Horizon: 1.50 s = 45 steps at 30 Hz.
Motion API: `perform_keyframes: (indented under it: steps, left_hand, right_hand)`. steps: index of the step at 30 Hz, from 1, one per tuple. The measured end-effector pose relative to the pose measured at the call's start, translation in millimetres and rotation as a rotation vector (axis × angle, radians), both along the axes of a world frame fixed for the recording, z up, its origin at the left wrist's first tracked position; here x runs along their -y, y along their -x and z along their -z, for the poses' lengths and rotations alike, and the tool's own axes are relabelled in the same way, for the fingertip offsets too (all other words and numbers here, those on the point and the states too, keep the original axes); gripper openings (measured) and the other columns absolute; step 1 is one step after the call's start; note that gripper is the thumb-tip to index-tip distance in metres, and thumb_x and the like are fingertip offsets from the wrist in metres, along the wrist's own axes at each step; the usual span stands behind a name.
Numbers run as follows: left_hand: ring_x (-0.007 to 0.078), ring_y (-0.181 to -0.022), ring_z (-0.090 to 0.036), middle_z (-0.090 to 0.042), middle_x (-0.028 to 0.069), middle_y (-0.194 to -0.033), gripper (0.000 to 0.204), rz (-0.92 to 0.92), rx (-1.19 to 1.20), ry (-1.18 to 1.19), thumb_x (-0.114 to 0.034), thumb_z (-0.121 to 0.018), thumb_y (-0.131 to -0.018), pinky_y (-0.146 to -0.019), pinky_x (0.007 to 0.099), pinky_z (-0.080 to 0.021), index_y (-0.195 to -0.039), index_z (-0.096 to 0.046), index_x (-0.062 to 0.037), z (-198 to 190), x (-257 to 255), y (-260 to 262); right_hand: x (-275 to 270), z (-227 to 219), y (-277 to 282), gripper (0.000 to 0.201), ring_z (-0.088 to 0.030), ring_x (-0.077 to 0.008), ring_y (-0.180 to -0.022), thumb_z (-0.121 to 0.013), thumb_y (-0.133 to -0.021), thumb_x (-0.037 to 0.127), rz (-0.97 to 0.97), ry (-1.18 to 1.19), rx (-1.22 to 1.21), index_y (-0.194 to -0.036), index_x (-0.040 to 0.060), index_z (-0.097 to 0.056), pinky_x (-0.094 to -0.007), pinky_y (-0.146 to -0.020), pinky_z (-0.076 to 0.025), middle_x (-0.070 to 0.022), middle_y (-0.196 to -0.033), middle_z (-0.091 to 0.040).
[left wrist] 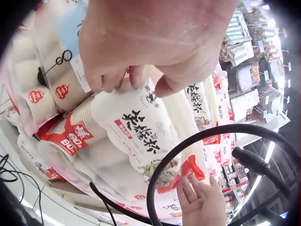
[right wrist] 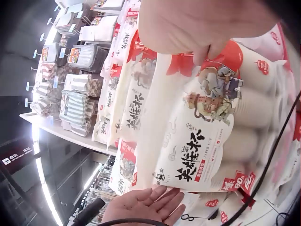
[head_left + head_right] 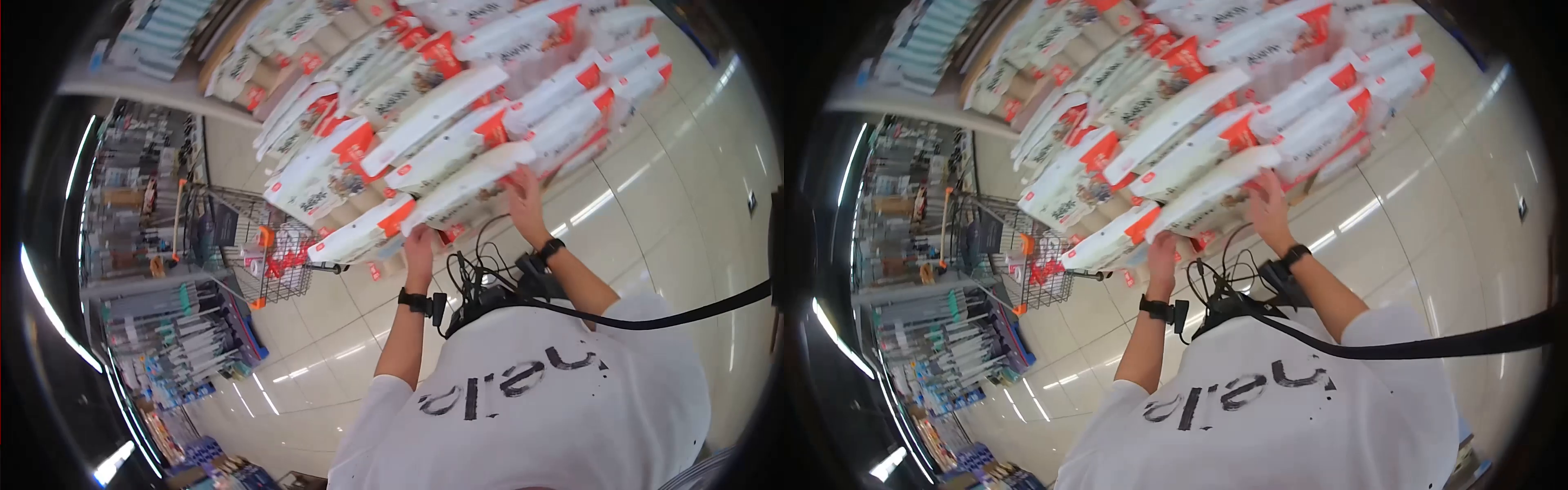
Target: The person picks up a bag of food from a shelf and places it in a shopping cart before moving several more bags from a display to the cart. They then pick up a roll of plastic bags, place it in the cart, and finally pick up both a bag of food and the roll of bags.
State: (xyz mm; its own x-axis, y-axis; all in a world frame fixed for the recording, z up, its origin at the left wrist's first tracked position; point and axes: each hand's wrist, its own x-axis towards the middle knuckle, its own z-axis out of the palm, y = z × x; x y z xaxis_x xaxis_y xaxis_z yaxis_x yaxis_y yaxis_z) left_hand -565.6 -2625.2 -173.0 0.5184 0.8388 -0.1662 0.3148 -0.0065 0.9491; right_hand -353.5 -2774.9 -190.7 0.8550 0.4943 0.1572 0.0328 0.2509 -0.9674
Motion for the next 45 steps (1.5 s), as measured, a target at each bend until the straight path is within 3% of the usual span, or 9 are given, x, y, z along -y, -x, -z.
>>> perform_keyframes:
  steps: [5,8,14,20,23,25,31,39,45]
  left_hand:
    - [0.0147,-0.097,-0.057,-0.060,0.0046,-0.109,0.030,0.143,0.006,0.447,-0.025,-0.054,-0.090,-0.085,0.0280,-0.044,-0.111,-0.057,-0.0027,-12.3,-7.1,27.3]
    - [0.0155,-0.104,-0.057,-0.060,0.0057,-0.114,0.033,0.226,0.024,0.392,-0.026,-0.051,-0.092,-0.089,0.0293,-0.043,-0.116,-0.055,-0.0032,-17.9,-16.0,44.5]
    - [0.0167,-0.105,-0.056,-0.059,0.0075,-0.115,0.035,0.285,0.028,0.308,-0.028,-0.050,-0.093,-0.092,0.0298,-0.043,-0.118,-0.055,-0.0029,-33.1,-26.4,97.6]
    - [0.0187,-0.106,-0.057,-0.060,0.0077,-0.114,0.037,0.012,0.106,0.388,-0.029,-0.055,-0.091,-0.088,0.0301,-0.044,-0.118,-0.055,-0.0039,-21.2,-28.2,190.7]
    - [0.0207,-0.105,-0.057,-0.059,0.0086,-0.116,0.040,-0.193,0.147,0.409,-0.031,-0.056,-0.090,-0.088,0.0321,-0.044,-0.120,-0.052,-0.0045,-9.6,-24.7,245.8]
    - [0.0219,-0.106,-0.057,-0.059,0.0104,-0.117,0.043,-0.288,0.195,0.419,-0.031,-0.056,-0.089,-0.088,0.0328,-0.045,-0.122,-0.050,-0.0046,-0.5,-16.8,287.1]
    - [0.0278,-0.104,-0.058,-0.058,0.0143,-0.116,0.039,-0.775,0.199,0.552,-0.027,-0.055,-0.088,-0.085,0.0372,-0.047,-0.119,-0.048,-0.0036,45.8,15.8,372.9]
    - [0.0282,-0.104,-0.058,-0.058,0.0154,-0.117,0.041,-0.651,0.168,0.610,-0.027,-0.055,-0.086,-0.086,0.0375,-0.046,-0.118,-0.048,-0.0021,68.5,28.9,381.7]
    - [0.0279,-0.105,-0.058,-0.057,0.0154,-0.118,0.041,-0.629,0.094,0.642,-0.028,-0.054,-0.088,-0.088,0.0382,-0.046,-0.120,-0.048,-0.0026,64.5,22.7,376.6]
  right_hand:
    - [-13.9,-0.9,20.7,0.036,-0.056,-0.0223,-0.104,-0.053,-0.089,0.006,0.042,0.067,0.095,-0.122,-0.0015,-0.042,-0.0332,-0.085,-0.046,-0.0183,-0.119,-0.051]
    - [-28.9,9.7,11.1,0.036,-0.056,-0.0249,-0.102,-0.058,-0.087,0.011,-0.170,0.315,0.179,-0.118,-0.0032,-0.047,-0.0337,-0.083,-0.046,-0.0212,-0.121,-0.047]
    - [-52.7,-18.8,25.6,0.056,-0.053,-0.0381,-0.096,-0.069,-0.077,0.025,-0.036,0.532,0.608,-0.122,-0.0001,-0.047,-0.0427,-0.084,-0.045,-0.0260,-0.113,-0.047]
    - [-84.4,-7.7,16.8,0.052,-0.051,-0.0386,-0.096,-0.067,-0.081,0.027,0.058,0.667,0.720,-0.116,-0.0058,-0.048,-0.0436,-0.083,-0.044,-0.0260,-0.104,-0.052]
    - [-88.8,-17.5,18.2,0.039,-0.055,-0.0373,-0.088,-0.067,-0.081,0.029,0.158,0.717,0.627,-0.096,-0.0049,-0.056,-0.0435,-0.078,-0.045,-0.0230,-0.095,-0.055]
    - [-78.6,-32.5,27.7,0.034,-0.055,-0.0266,-0.070,-0.064,-0.085,0.028,0.128,0.614,0.477,-0.084,-0.0052,-0.055,-0.0374,-0.062,-0.044,-0.0163,-0.075,-0.058]
    - [-66.4,-4.2,54.7,0.026,-0.056,-0.0220,-0.066,-0.065,-0.083,0.022,0.153,0.557,0.425,-0.083,-0.0027,-0.056,-0.0343,-0.062,-0.045,-0.0128,-0.073,-0.058]
    - [-60.5,32.0,64.7,0.031,-0.060,-0.0236,-0.078,-0.064,-0.085,0.026,0.091,0.497,0.206,-0.090,-0.0035,-0.057,-0.0353,-0.073,-0.047,-0.0147,-0.083,-0.064]
    - [-43.2,50.9,77.2,0.028,-0.063,-0.0275,-0.076,-0.065,-0.080,0.023,0.148,0.740,0.241,-0.087,-0.0032,-0.061,-0.0362,-0.070,-0.049,-0.0169,-0.079,-0.066]
